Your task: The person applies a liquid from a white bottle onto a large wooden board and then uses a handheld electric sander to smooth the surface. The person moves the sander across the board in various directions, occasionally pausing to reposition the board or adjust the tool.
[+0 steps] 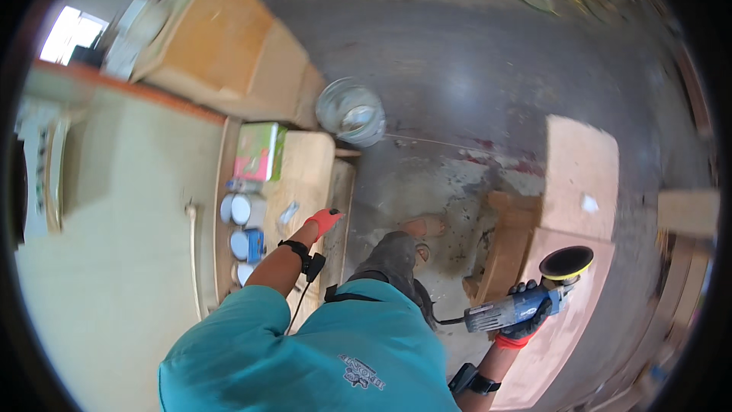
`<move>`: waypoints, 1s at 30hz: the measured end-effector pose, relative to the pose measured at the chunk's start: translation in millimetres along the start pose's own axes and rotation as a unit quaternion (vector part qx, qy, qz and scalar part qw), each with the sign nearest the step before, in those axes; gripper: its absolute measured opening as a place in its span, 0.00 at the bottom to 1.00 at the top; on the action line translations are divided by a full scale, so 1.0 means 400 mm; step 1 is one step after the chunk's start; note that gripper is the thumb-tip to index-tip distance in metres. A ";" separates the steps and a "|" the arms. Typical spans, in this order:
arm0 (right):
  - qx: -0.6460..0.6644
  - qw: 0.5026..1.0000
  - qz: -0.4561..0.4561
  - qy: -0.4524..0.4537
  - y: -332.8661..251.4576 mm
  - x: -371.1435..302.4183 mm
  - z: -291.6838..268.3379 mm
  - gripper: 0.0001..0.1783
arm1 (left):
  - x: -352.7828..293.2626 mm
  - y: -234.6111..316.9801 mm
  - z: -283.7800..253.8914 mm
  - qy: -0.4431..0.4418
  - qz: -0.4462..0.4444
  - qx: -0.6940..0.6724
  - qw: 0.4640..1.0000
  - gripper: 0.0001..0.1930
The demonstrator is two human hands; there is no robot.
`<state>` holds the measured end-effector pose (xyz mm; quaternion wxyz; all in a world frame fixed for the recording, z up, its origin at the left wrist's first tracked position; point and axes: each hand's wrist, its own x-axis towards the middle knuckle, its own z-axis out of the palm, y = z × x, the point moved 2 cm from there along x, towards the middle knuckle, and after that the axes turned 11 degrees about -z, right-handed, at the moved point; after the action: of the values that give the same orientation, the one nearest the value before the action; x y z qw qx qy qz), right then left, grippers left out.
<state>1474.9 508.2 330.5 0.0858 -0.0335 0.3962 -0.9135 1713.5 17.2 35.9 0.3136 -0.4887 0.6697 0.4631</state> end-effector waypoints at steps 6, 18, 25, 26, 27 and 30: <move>0.043 0.984 0.155 -0.081 -0.037 0.000 -0.166 0.30 | -0.390 -0.343 0.202 0.152 -0.088 -0.180 0.968 0.30; -0.003 0.952 0.180 -0.248 -0.105 -0.007 -0.003 0.27 | -0.607 -0.726 0.276 0.496 -0.210 -0.300 0.787 0.25; -0.055 0.943 0.192 -0.266 -0.076 -0.164 0.263 0.29 | -0.545 -0.703 -0.093 0.497 -0.189 -0.158 0.832 0.39; -0.062 0.944 0.195 -0.261 -0.063 -0.188 0.298 0.29 | -0.529 -0.700 -0.136 0.486 -0.192 -0.131 0.842 0.39; -0.068 0.944 0.198 -0.255 -0.051 -0.208 0.331 0.29 | -0.518 -0.700 -0.169 0.476 -0.196 -0.103 0.851 0.40; -0.082 0.940 0.198 -0.266 -0.027 -0.240 0.397 0.30 | -0.486 -0.706 -0.223 0.422 -0.232 -0.039 0.875 0.39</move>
<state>1588.3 419.0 447.8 0.3638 -0.2027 0.4310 -0.8005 2046.7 -20.9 150.4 0.0799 -0.7911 0.5870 0.1524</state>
